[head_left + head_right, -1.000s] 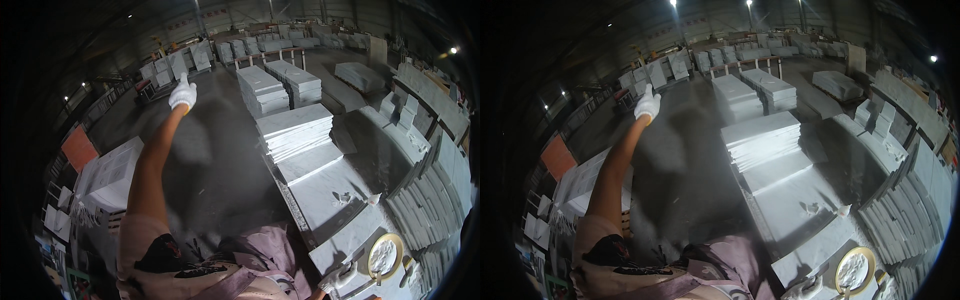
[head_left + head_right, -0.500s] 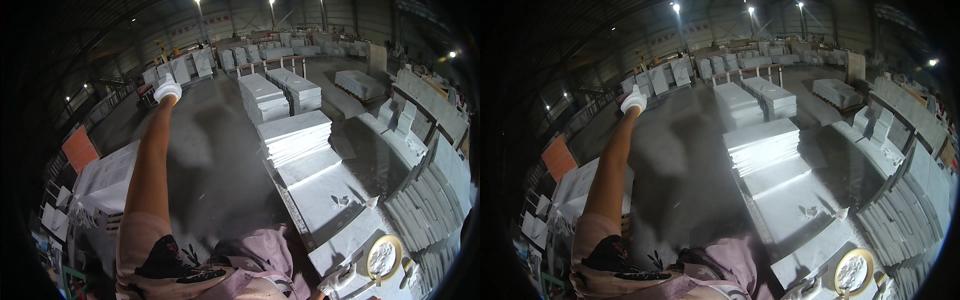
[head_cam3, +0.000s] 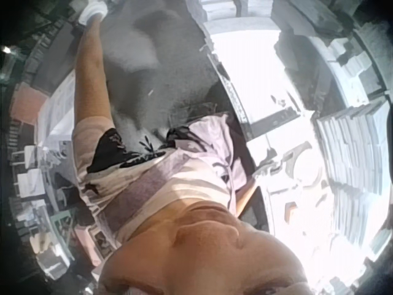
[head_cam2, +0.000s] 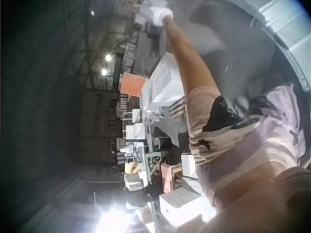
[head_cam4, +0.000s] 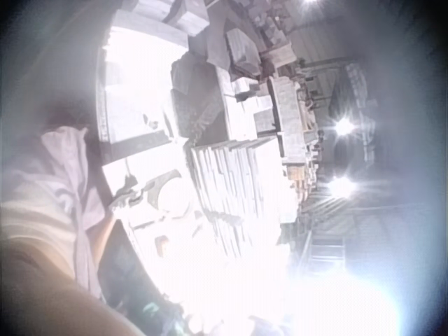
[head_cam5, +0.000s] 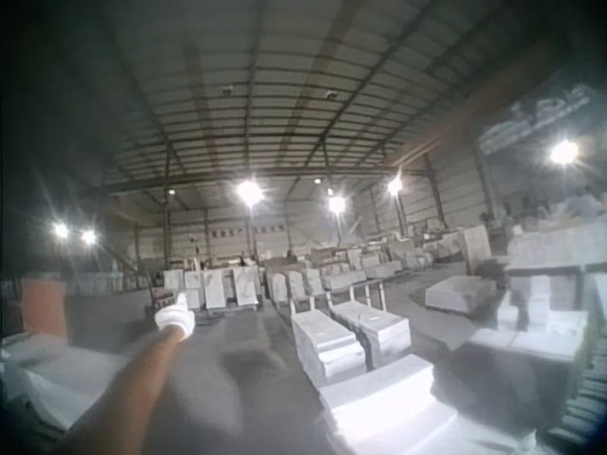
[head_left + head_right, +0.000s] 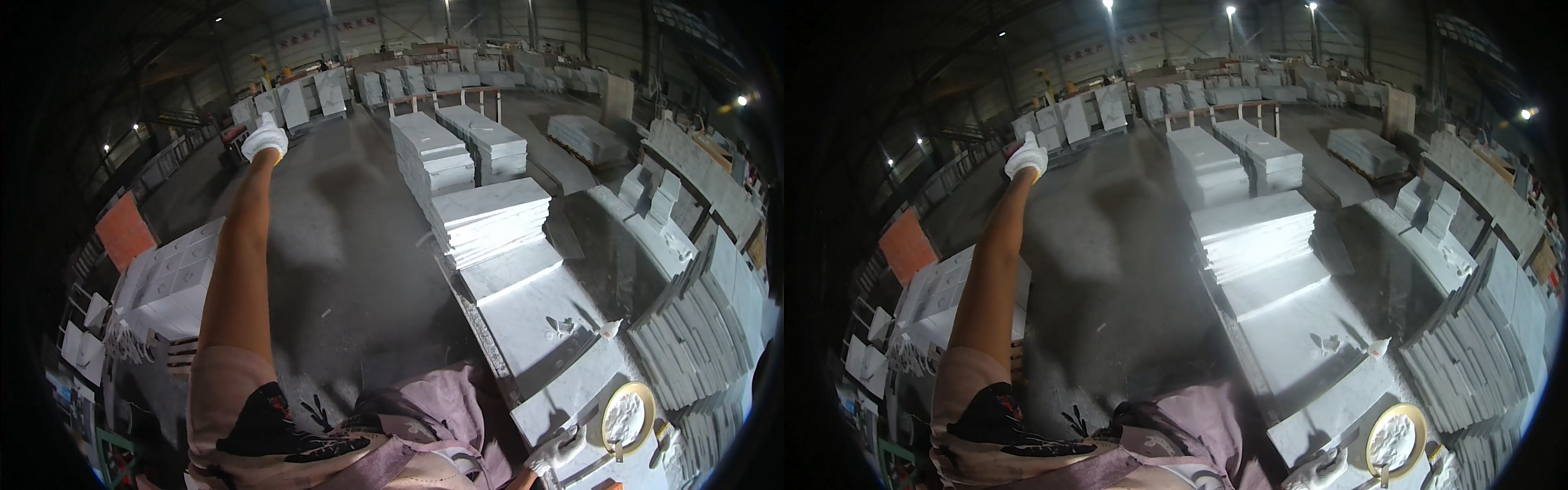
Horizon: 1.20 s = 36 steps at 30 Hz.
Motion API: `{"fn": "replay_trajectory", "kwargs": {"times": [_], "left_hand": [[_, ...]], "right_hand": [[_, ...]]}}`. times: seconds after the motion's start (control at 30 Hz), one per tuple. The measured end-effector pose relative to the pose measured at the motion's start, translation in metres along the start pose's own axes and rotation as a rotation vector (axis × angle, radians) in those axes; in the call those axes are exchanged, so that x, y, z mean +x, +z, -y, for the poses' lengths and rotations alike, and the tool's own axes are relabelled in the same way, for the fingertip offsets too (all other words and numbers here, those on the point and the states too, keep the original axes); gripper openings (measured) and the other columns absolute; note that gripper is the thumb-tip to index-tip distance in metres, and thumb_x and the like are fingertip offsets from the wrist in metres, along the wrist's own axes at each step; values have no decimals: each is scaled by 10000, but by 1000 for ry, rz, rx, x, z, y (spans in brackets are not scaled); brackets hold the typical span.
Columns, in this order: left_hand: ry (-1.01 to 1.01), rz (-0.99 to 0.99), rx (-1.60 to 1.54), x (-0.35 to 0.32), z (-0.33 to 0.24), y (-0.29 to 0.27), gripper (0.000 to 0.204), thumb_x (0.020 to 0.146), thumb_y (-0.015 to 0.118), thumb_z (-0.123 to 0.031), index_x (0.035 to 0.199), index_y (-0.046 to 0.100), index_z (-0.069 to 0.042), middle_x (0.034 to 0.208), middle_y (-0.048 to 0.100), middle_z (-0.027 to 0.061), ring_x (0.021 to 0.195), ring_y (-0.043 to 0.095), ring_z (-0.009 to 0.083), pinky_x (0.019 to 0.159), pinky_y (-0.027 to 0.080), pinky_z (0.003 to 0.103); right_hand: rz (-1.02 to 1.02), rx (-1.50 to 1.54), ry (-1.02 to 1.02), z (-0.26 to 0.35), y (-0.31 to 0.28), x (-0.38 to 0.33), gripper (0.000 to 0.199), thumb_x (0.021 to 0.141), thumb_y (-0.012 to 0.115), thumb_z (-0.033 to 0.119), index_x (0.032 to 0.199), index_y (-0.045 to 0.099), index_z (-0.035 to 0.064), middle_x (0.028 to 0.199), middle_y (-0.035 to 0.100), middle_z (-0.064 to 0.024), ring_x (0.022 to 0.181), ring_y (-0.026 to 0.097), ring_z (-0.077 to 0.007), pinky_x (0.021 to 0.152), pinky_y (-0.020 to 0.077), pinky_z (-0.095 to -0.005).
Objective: The person repeatedly picks white rectangular tiles from a stack, applies a white paste from a bowl to the edges, and smooths the edges with a metal scraper. The person then places the finished tiles back into a stack. A coworker performs similar work across the table.
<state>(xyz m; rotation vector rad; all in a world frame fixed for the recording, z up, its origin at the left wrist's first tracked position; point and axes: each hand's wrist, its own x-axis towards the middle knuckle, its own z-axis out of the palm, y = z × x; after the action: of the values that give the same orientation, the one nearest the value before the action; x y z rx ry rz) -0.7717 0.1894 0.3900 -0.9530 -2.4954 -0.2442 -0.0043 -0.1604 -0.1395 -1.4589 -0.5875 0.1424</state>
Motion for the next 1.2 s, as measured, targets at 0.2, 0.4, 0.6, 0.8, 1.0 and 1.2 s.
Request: {"fn": "replay_trajectory", "kwargs": {"times": [0.2, 0.4, 0.6, 0.8, 1.0, 1.2], "left_hand": [[539, 41, -1106, -63, -20, 20, 525, 1095, 446, -317, 1558, 474, -71, 1428, 600, 181, 1190, 579, 312, 1016, 490, 400], [683, 317, -1551, -284, -123, 57, 487, 1098, 543, -151, 1576, 503, -65, 759, 369, -86, 659, 378, 42, 579, 349, 213], [936, 1014, -1510, -516, -170, 105, 371, 1052, 591, -69, 1417, 645, -37, 823, 616, -2, 670, 556, 87, 620, 508, 273], [1674, 425, -1427, -638, -200, 73, 323, 916, 694, -43, 1233, 752, -68, 774, 686, 128, 648, 661, 293, 599, 536, 419], [1775, 534, -1141, -676, -197, 56, 165, 959, 644, -196, 1081, 746, -152, 738, 683, 99, 740, 681, 343, 689, 526, 496], [1687, 510, -1346, -679, -197, 69, 275, 893, 738, -153, 1166, 756, -123, 891, 725, 82, 864, 699, 321, 817, 548, 474]], "right_hand": [[4, -92, -352, 74, 9, -6, 381, 943, 693, 13, 1315, 618, -24, 1136, 678, -215, 987, 700, -335, 857, 617, -463], [-110, -356, -327, 110, -2, 2, 301, 889, 721, -14, 1164, 759, 103, 1012, 684, -117, 914, 696, -239, 761, 579, -359], [-72, -105, -142, 124, -27, -44, 246, 928, 713, -57, 1150, 756, 39, 1141, 616, -107, 940, 688, -191, 769, 594, -307], [-69, -358, -144, 130, -68, -92, 176, 972, 661, -48, 1134, 711, 1, 1178, 602, -110, 1015, 620, -158, 799, 566, -283], [-263, -28, 318, 133, -62, -119, 166, 1083, 613, 128, 1209, 660, 31, 1041, 675, -34, 812, 632, -94, 737, 559, -270], [-245, 110, 404, 136, -35, -93, 242, 1091, 627, 178, 1279, 642, 26, 1020, 682, -44, 766, 657, -99, 666, 583, -279]]}}
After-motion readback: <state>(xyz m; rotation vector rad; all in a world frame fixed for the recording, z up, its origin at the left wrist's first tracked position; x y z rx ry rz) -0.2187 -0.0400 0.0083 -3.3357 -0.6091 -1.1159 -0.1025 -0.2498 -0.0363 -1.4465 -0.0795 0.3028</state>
